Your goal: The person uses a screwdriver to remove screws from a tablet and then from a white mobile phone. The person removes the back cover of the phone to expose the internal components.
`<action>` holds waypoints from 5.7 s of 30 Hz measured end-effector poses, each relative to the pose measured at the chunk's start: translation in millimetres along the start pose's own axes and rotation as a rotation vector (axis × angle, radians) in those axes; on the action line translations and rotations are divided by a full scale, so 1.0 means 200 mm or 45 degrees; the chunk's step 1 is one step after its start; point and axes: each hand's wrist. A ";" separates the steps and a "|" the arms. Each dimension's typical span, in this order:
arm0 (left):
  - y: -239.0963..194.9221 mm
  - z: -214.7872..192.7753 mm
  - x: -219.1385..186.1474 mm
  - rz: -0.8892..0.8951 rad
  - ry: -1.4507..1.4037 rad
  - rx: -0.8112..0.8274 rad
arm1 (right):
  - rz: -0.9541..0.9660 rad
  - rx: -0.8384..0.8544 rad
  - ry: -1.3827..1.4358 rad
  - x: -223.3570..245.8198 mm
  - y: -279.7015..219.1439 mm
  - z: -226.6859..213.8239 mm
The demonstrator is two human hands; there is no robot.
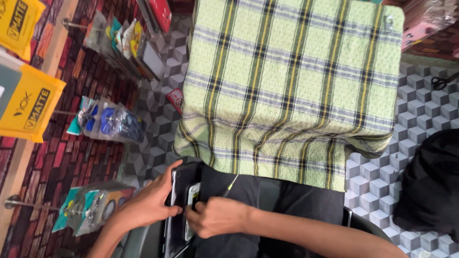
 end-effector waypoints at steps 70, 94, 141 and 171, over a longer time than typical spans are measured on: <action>0.74 -0.40 -1.18 0.793 0.141 -0.831 | 0.766 0.122 -0.302 -0.89 -0.59 -1.24; 0.73 -0.42 -1.18 0.778 0.149 -0.830 | 0.637 0.076 -0.230 -1.00 -0.70 -1.25; 0.74 -0.39 -1.16 0.717 0.161 -0.844 | 1.754 -0.915 0.197 -0.86 -0.89 -1.52; 0.81 -0.39 -1.22 0.681 -1.214 -0.675 | 1.306 -1.355 0.298 -0.78 -0.87 -1.14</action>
Point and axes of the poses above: each hand's wrist, its own y-axis towards the middle knuckle, its own z-axis out of the palm, x = y × z, and after that the axes turned 14 degrees about -z, right-handed
